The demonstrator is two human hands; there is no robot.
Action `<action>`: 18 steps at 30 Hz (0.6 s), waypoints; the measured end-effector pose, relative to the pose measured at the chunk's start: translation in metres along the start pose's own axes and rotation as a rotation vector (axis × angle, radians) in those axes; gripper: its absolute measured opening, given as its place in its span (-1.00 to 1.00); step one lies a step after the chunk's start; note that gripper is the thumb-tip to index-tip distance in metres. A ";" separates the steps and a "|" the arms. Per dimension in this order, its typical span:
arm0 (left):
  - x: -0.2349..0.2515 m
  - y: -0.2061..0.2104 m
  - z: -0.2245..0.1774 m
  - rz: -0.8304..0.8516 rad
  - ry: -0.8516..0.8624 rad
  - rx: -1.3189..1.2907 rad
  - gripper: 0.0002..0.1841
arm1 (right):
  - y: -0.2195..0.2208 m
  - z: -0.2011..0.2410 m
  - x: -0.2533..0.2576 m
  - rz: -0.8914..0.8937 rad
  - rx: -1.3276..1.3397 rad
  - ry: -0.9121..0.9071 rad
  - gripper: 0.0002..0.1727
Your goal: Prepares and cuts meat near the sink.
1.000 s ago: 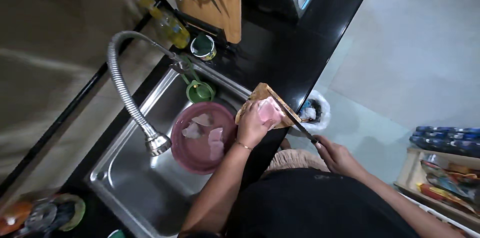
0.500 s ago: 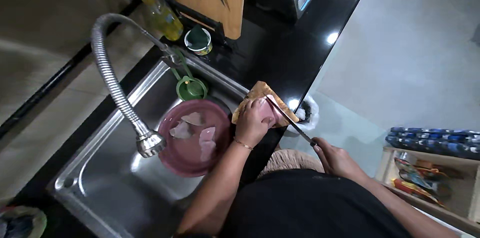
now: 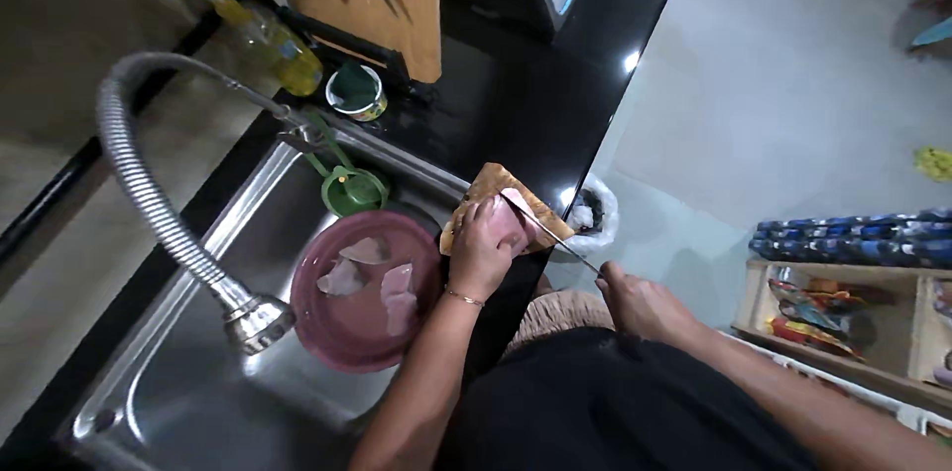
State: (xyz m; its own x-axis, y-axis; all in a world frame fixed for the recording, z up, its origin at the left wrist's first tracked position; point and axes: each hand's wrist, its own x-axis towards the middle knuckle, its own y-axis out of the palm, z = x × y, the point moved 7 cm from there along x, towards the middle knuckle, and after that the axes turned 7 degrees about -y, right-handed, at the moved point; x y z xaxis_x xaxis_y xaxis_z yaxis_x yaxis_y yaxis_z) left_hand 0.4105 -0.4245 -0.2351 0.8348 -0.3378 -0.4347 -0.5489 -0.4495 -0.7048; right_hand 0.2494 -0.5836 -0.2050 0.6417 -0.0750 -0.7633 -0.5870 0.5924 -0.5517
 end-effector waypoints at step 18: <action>-0.002 0.002 -0.001 -0.131 0.095 -0.001 -0.32 | -0.034 0.047 0.027 -0.018 0.003 -0.131 -0.48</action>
State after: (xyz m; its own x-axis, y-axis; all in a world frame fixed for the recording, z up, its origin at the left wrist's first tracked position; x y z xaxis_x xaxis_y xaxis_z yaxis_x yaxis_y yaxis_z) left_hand 0.4078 -0.4253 -0.2348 0.8913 -0.3533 -0.2841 -0.4359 -0.4955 -0.7513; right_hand 0.3101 -0.5678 -0.1914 0.7114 0.0197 -0.7025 -0.5731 0.5947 -0.5637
